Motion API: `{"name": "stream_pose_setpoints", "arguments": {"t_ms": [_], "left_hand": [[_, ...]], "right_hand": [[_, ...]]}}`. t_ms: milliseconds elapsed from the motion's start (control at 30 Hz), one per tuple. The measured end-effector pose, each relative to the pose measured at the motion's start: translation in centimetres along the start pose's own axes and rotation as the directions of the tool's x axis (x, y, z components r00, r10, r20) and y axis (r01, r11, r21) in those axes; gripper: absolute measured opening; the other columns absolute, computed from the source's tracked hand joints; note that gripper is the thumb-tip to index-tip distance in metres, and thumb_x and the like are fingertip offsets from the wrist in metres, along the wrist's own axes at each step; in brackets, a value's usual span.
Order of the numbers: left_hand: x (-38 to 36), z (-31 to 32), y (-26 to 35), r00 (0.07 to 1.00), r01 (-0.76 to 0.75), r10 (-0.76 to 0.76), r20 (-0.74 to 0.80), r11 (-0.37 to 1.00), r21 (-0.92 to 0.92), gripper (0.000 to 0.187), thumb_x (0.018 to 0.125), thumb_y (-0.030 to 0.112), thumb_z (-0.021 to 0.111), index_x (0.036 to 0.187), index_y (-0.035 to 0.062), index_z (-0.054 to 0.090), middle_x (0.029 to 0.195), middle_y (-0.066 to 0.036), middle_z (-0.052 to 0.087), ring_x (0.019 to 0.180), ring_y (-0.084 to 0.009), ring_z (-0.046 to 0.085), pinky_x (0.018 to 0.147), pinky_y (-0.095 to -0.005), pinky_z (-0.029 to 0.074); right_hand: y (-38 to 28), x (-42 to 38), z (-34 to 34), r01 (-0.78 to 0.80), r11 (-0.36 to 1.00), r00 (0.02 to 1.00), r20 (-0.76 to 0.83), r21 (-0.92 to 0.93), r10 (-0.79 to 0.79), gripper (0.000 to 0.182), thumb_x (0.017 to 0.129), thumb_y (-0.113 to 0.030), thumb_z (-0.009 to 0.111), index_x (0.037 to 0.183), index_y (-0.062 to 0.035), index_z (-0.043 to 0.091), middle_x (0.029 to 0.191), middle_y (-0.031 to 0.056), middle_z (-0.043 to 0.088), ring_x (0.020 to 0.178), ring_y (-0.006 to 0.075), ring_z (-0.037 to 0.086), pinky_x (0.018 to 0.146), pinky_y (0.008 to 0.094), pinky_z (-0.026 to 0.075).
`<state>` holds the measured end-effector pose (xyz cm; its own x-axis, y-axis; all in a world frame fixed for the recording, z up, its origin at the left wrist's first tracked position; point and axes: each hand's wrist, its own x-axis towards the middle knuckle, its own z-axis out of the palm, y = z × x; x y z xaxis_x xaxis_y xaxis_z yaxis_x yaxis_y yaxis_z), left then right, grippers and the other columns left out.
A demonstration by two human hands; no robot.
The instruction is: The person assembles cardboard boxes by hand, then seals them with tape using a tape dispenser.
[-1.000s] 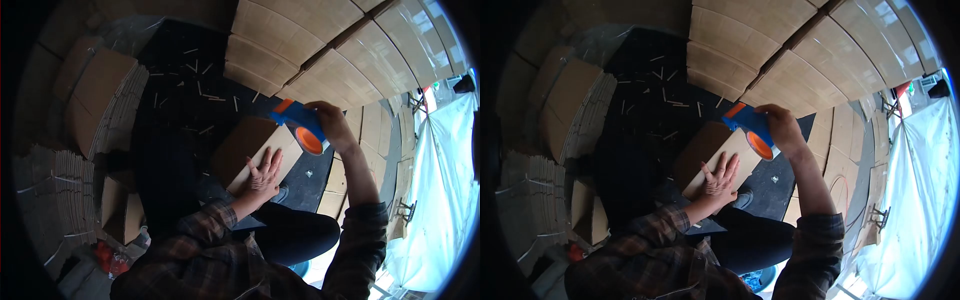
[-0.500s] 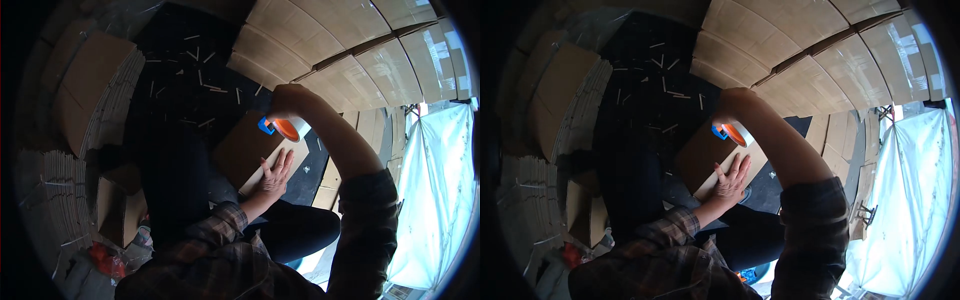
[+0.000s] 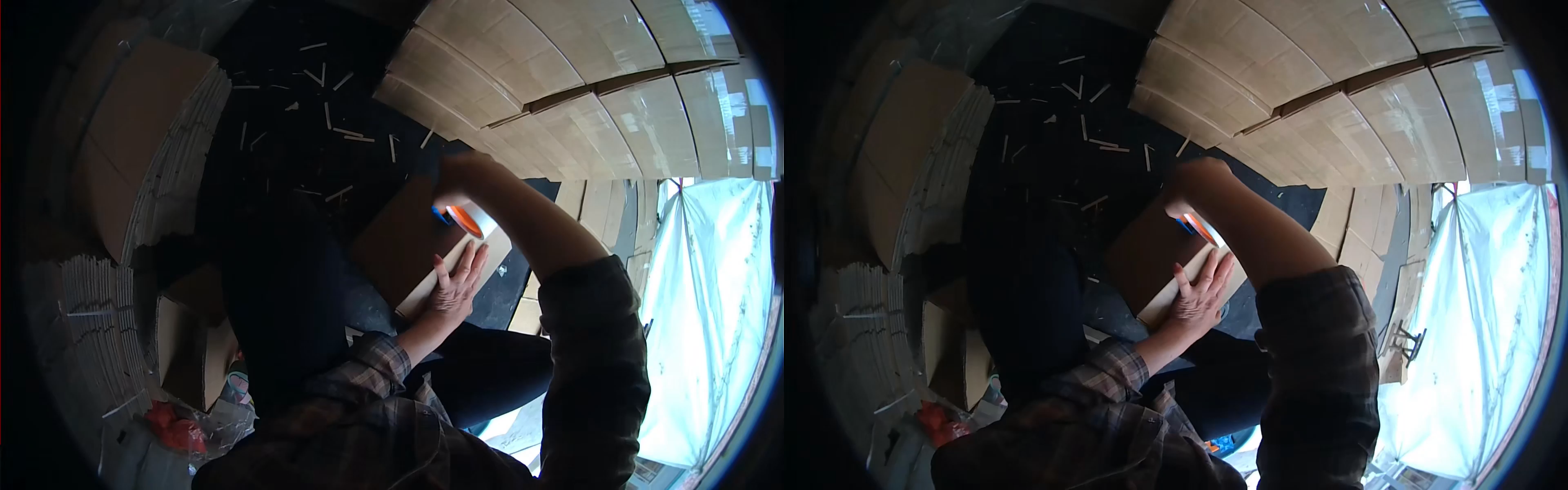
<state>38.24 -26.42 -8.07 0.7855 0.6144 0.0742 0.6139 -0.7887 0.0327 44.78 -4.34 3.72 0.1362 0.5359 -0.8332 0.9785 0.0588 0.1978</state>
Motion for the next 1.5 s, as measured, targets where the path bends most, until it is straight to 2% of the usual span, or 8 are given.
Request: {"name": "stream_pose_setpoints", "arguments": {"t_ms": [100, 367, 400, 567, 867, 933, 1167, 1500], "left_hand": [[-0.1, 0.4, 0.4, 0.999, 0.011, -0.011, -0.036, 1.000, -0.008, 0.059, 0.090, 0.033, 0.041, 0.144, 0.0079, 0.042, 0.157, -0.009, 0.019, 0.143, -0.0307, 0.020, 0.095, -0.0746, 0.020], [0.2, -0.3, -0.7, 0.999, 0.025, -0.019, 0.045, 0.991, -0.130, 0.071, 0.083, 0.041, 0.053, 0.144, 0.0092, 0.040, 0.157, -0.008, 0.017, 0.144, -0.0307, 0.014, 0.095, -0.0764, 0.016], [0.4, -0.3, -1.0, 0.997, 0.021, -0.015, 0.079, 0.996, -0.083, 0.097, 0.070, 0.061, 0.064, 0.148, 0.0117, 0.034, 0.158, -0.008, 0.011, 0.145, -0.0329, 0.011, 0.092, -0.0782, 0.018], [0.7, -0.9, -3.8, 0.994, 0.022, 0.006, 0.112, 0.969, -0.248, 0.097, 0.067, 0.057, 0.067, 0.146, 0.0099, 0.036, 0.156, -0.006, 0.015, 0.144, -0.0288, 0.010, 0.092, -0.0787, 0.018], [0.6, -1.2, -8.9, 0.995, 0.092, -0.073, 0.060, 0.894, -0.438, 0.093, 0.062, 0.051, 0.074, 0.138, 0.0073, 0.044, 0.150, -0.005, 0.028, 0.139, -0.0262, 0.020, 0.099, -0.0783, 0.017], [0.7, -0.9, -9.0, 0.996, 0.075, -0.084, 0.000, 0.887, -0.455, 0.099, 0.054, 0.049, 0.080, 0.136, 0.0045, 0.045, 0.144, -0.005, 0.032, 0.138, -0.0264, 0.020, 0.100, -0.0783, 0.015], [0.6, -0.8, -8.6, 0.997, 0.058, -0.070, -0.015, 0.911, -0.409, 0.094, 0.054, 0.051, 0.081, 0.129, 0.0054, 0.047, 0.139, -0.003, 0.033, 0.135, -0.0255, 0.022, 0.103, -0.0749, 0.014], [0.9, -1.2, -8.2, 0.998, 0.053, -0.059, -0.007, 0.933, -0.356, 0.091, 0.052, 0.044, 0.086, 0.124, 0.0082, 0.043, 0.129, -0.006, 0.035, 0.127, -0.0286, 0.030, 0.105, -0.0691, 0.015]], "right_hand": [[0.2, 1.4, -1.2, 0.067, 0.998, 0.978, 0.202, -0.022, -0.061, 0.045, 0.072, -0.037, 0.069, 0.107, -0.0084, 0.071, 0.109, 0.0143, 0.069, 0.101, 0.0271, 0.066, 0.084, 0.0399, 0.052], [0.8, -0.8, -2.1, 0.030, 0.999, 0.984, 0.174, -0.025, -0.026, 0.043, 0.073, -0.037, 0.068, 0.103, -0.0060, 0.072, 0.104, 0.0168, 0.069, 0.095, 0.0287, 0.067, 0.080, 0.0395, 0.053], [0.9, -2.7, -3.2, 0.044, 0.999, 0.987, 0.153, -0.026, -0.039, 0.043, 0.073, -0.037, 0.068, 0.101, -0.0057, 0.072, 0.102, 0.0175, 0.070, 0.094, 0.0292, 0.068, 0.079, 0.0396, 0.053], [2.2, -4.2, -1.0, 0.029, 0.997, 0.996, -0.080, 0.071, -0.023, 0.038, 0.073, -0.038, 0.068, 0.095, -0.0075, 0.074, 0.088, 0.0170, 0.071, 0.084, 0.0313, 0.069, 0.075, 0.0386, 0.053], [6.3, -13.1, 4.5, 0.269, 0.914, 0.886, -0.451, 0.303, -0.111, 0.046, 0.076, -0.027, 0.069, 0.122, -0.0204, 0.065, 0.072, 0.0146, 0.063, 0.067, 0.0297, 0.065, 0.067, 0.0394, 0.053], [7.9, -14.6, 7.8, 0.321, 0.924, 0.735, -0.670, 0.209, -0.103, 0.050, 0.076, -0.031, 0.070, 0.124, -0.0203, 0.063, 0.080, 0.0166, 0.059, 0.064, 0.0304, 0.062, 0.063, 0.0401, 0.051], [11.2, -18.5, 18.8, 0.382, 0.850, 0.663, -0.748, 0.362, 0.021, 0.064, 0.068, -0.022, 0.079, 0.129, -0.0209, 0.059, 0.075, 0.0096, 0.048, 0.056, 0.0228, 0.056, 0.052, 0.0354, 0.049], [12.6, -17.6, 29.9, 0.411, 0.803, 0.606, -0.788, 0.431, 0.113, 0.077, 0.062, -0.020, 0.081, 0.134, -0.0261, 0.054, 0.077, 0.0102, 0.048, 0.058, 0.0248, 0.057, 0.052, 0.0360, 0.051]]}}
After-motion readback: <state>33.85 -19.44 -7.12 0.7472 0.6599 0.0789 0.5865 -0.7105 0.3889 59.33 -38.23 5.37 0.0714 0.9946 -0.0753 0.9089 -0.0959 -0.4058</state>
